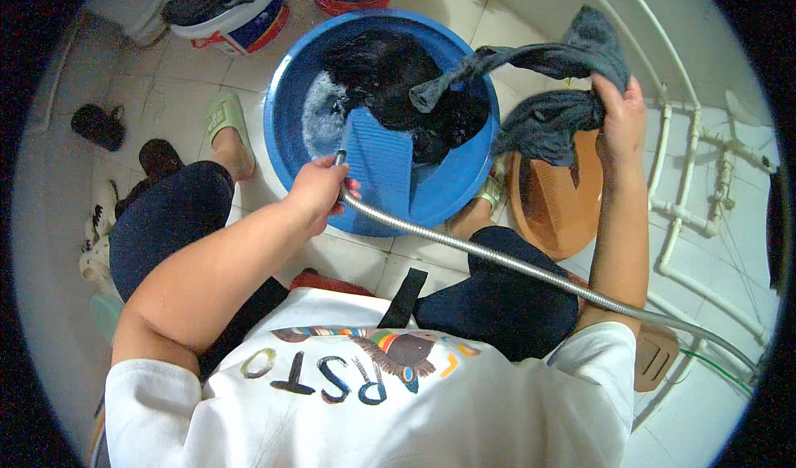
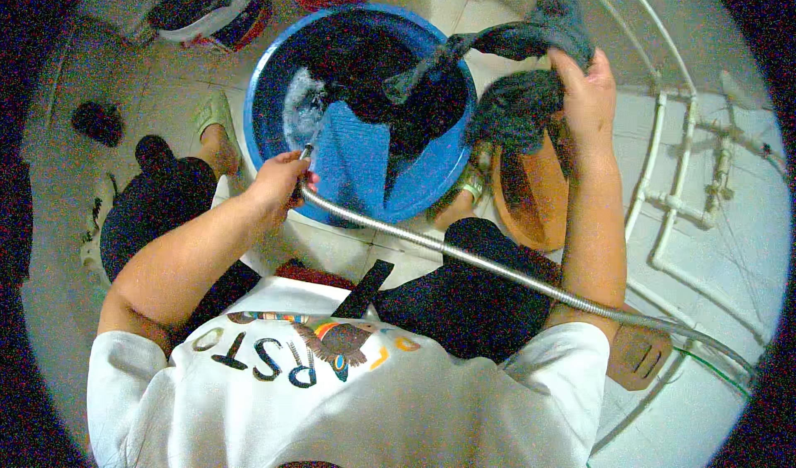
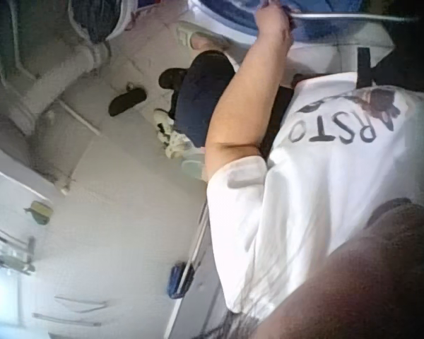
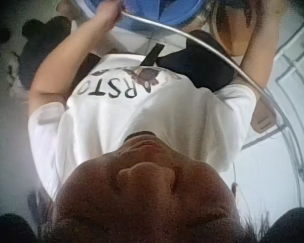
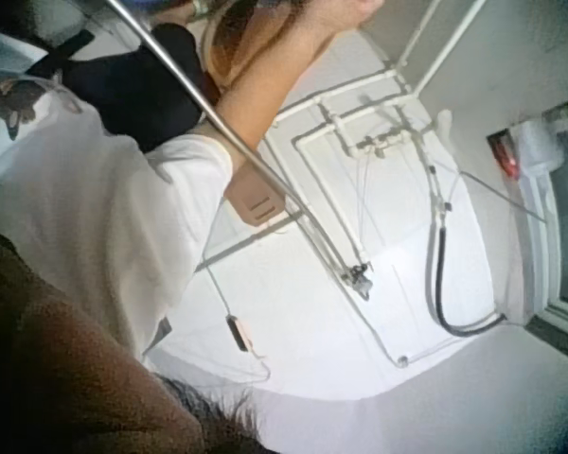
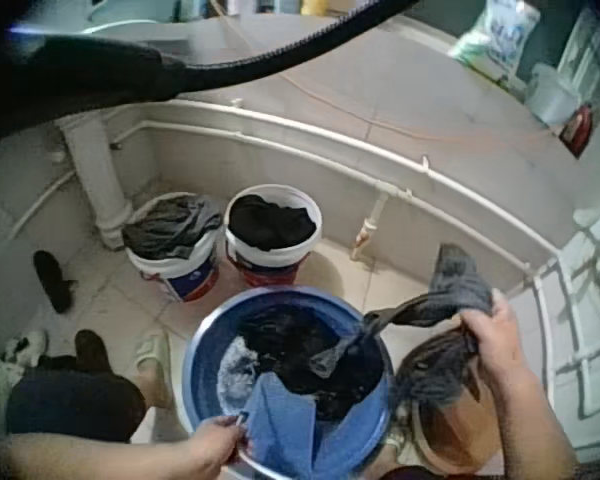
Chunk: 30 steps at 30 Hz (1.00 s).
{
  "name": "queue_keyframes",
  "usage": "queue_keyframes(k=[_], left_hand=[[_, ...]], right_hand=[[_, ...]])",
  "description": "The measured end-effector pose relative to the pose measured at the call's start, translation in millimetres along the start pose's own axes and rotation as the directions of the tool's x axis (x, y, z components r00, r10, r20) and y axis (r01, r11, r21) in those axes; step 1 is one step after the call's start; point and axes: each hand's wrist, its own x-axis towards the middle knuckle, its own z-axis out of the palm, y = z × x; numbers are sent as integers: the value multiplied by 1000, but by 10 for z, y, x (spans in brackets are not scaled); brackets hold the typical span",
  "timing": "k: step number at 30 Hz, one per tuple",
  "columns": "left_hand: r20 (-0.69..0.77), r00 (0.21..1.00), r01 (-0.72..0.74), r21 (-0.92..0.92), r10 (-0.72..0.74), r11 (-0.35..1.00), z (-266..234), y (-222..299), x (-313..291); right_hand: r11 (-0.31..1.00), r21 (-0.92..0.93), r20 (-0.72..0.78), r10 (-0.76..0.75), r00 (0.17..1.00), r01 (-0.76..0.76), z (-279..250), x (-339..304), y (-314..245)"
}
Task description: The person washes dark-colored clothes by hand in a blue basin filled with soapy water. They scrub the garments, rinse them using a handheld shower hose, and transfer the wet items into an orange basin. The process involves repeated scrubbing and rinsing of multiple pieces of clothing.
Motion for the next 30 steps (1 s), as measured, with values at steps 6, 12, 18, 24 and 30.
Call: queue_keyframes(k=[6, 12, 18, 24, 30], left_hand=[[51, 992, -110, -48, 113, 993, -138, -11, -25], [54, 991, -119, -80, 124, 990, -160, 27, 9], [32, 991, -127, -107, 132, 986, -193, -7, 121], [117, 987, -105, -75, 113, 992, -34, 30, 14], [152, 981, -118, -4, 118, 993, 156, -18, -44]], right_hand=[[964, 263, -95, 52, 994, -25, 763, -156, -557], [958, -84, 202, 286, 937, -275, 1360, -447, 59], [940, -229, 406, 329, 853, -254, 1064, -446, 439], [731, -492, -63, 512, 857, -473, -630, -573, 1159], [449, -6, -463, 791, 400, -894, -1876, -1488, 2434]])
